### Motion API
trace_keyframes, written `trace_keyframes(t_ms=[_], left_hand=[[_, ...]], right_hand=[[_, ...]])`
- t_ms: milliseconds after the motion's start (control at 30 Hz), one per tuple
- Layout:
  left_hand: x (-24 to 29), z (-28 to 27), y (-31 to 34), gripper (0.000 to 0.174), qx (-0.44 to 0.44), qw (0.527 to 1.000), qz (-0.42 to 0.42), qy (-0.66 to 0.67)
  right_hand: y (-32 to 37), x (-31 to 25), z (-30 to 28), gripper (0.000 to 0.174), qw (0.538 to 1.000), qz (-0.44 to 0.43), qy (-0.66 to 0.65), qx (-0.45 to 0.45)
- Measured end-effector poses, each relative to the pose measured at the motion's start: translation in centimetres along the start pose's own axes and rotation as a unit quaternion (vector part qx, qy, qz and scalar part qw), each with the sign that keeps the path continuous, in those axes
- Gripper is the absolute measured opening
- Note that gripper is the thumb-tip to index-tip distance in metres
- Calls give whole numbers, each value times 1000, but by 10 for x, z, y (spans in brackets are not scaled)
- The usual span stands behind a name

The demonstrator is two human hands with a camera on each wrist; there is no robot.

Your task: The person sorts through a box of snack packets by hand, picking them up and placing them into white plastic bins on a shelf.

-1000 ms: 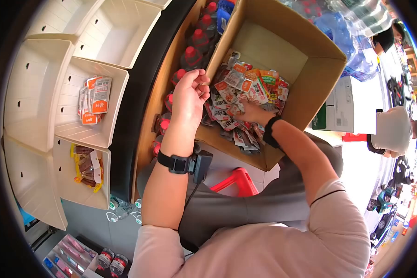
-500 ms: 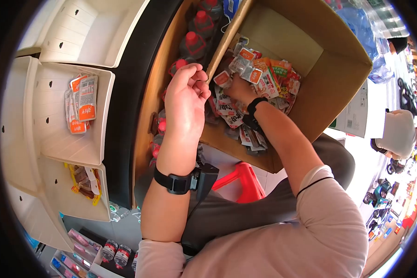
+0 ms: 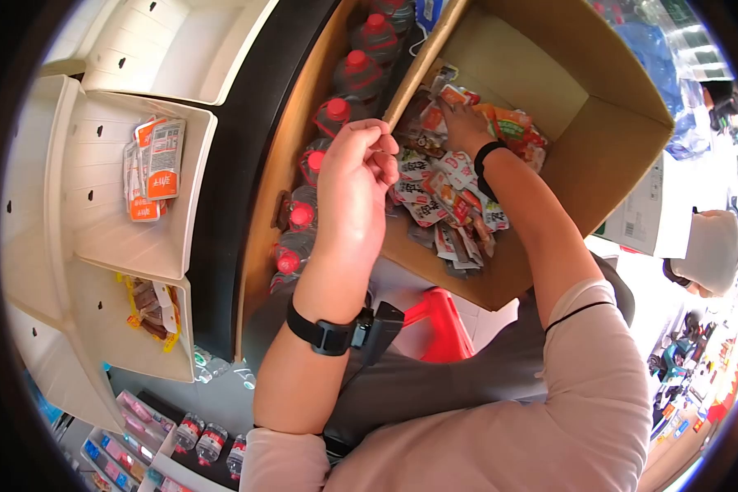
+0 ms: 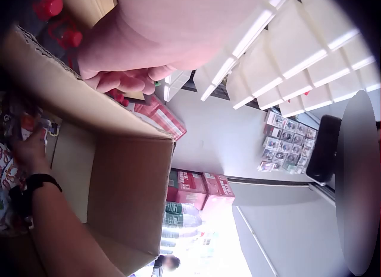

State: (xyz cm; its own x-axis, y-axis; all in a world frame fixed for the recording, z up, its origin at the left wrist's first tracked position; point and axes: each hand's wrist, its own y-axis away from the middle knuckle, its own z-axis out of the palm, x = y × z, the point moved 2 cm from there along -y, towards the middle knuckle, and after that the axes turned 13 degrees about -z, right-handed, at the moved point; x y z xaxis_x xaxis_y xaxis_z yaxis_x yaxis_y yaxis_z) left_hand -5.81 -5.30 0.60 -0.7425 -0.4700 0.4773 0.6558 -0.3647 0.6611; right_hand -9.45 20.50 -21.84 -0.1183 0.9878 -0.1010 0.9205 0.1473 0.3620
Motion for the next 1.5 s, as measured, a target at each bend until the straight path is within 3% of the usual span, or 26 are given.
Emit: trace_keyframes(t_ms=[67,200,300,500,633,767,900,933,1033,1067,1100,1167,1200,1500], left_hand=[[-1,0,0,13,11,1000,-2,-8],[-3,-7,-3,14,-5,999,-1,-35],[-5,-1,-3,13,-10,999,-4,-49],[-4,4,1,12,-20,998,16,-55],[-7,3,4,11,-44,997,34,-59],[-9,4,5,10,-63,993,36,-97],[-15,20,11,22,-49,974,65,-211],[-17,25,16,34,-46,969,90,-227],[-22,37,26,41,-141,972,61,-181],[-22,39,29,36,-183,970,-2,-159],[-23,40,32,33,-200,966,-13,-162],[-27,42,34,28,-232,957,-34,-171],[-30,39,30,21,-206,960,-12,-192],[-25,17,2,18,-102,976,55,-182]], right_hand=[[-5,3,20,76,998,13,50,-36],[-7,12,43,63,986,-25,119,118],[-1,29,41,55,988,-35,87,126],[29,54,-12,46,992,46,-78,83],[65,62,-52,40,954,41,-211,211],[121,48,-111,38,849,79,-481,206],[195,-8,-179,33,643,56,-748,154],[213,-27,-194,33,621,37,-772,132],[251,-67,-214,35,571,-12,-817,80],[259,-76,-214,35,551,-4,-832,73],[263,-84,-216,35,528,4,-846,64],[262,-88,-214,34,536,39,-837,104],[264,-89,-210,34,537,59,-832,123],[256,-57,-210,35,567,85,-793,206]])
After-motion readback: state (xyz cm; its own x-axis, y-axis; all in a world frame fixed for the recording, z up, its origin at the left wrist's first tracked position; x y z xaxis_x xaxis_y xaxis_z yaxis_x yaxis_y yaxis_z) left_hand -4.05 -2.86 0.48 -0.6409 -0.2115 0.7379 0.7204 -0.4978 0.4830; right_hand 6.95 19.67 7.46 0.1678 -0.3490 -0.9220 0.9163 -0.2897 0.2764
